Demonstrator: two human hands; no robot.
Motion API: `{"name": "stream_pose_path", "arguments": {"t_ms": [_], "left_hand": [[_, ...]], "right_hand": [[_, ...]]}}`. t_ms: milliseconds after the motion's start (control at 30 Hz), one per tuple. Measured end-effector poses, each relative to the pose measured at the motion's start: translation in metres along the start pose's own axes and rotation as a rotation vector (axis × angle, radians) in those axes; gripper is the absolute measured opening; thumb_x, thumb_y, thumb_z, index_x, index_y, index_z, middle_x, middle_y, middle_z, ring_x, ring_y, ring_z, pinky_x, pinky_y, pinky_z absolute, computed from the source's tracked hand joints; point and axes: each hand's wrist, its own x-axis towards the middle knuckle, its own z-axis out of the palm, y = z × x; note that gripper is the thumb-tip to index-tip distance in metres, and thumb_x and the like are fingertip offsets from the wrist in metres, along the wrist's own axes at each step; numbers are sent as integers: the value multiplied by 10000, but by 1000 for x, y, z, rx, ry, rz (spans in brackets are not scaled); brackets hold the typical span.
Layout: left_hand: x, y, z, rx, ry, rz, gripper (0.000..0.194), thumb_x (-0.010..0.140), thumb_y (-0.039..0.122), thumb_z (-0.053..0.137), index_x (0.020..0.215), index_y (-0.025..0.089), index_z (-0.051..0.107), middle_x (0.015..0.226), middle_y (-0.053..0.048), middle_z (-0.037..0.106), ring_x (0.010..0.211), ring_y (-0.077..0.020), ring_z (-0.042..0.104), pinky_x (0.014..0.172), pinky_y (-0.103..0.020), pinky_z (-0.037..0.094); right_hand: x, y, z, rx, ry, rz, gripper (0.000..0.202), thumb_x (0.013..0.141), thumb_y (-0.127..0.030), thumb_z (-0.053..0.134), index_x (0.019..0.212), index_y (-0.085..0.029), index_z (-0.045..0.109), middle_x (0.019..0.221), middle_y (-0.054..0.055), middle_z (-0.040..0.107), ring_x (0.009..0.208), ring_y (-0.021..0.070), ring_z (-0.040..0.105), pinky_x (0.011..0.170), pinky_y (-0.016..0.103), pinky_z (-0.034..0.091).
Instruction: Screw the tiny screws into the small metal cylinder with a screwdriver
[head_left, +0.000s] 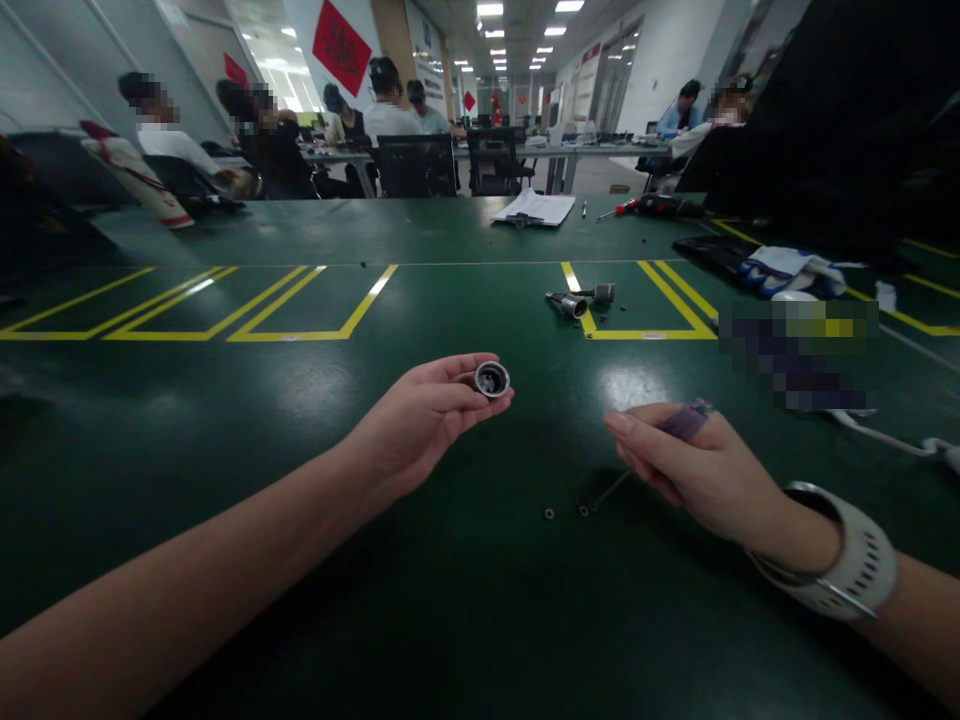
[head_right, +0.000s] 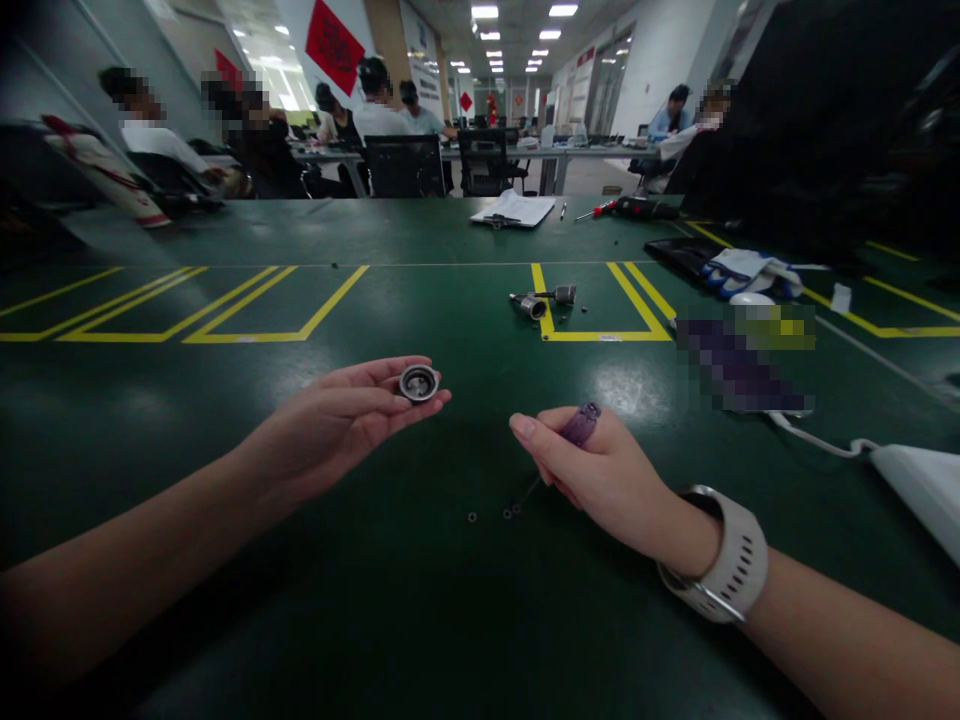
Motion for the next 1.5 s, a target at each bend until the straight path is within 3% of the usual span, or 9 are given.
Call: {"name": "stream_pose_path", "arguments": {"t_ms": [200,533,733,900,1233,1500], "left_hand": [[-6,-1,3,33,-20,-24,375,697,-66,532,1018,110,611,981,-105,664,887,-181,652,860,-298,534],[-14,-7,2,67,-95,-51,342,690,-8,585,999,131,630,1005,-85,664,931,-181,632,888,-308,499],[-21,-15,11,105,-148,-90,309,663,75,645,963,151,641,965,-67,674,920,-185,625,891,-326,464],[-26,-20,17,179,-159,-61,307,645,98,654,941,178,654,968,-55,675,938,-192,611,875,-334,435],[-29,-24,20,250,-178,-8,263,661,104,642,909,191,633,948,-38,673,915,-184,619,843,-323,443],[-28,-28,24,302,-121,41,148,663,154,660,804,186,630,885,-32,681,818,-169,638,746,-306,463]], "right_hand": [[-4,-9,5,-216,37,-248,420,902,-345,461,515,-183,493,442,-40,404,405,72,387,393,218,304],[-15,0,11,-101,241,-555,283,913,-219,435,648,-184,528,567,-11,483,550,117,475,552,292,396],[-19,-13,10,-273,121,-722,157,898,-182,442,810,-175,572,646,28,571,642,158,548,653,351,457],[-19,-16,13,-371,40,-759,137,893,-155,450,844,-168,577,665,32,609,639,152,544,640,332,459],[-22,-11,19,-515,-3,-785,109,874,-136,483,799,-156,559,649,25,591,620,145,528,626,326,404],[-24,-14,24,-578,4,-817,115,874,-135,485,789,-165,555,645,15,587,609,138,515,614,315,385]]}}
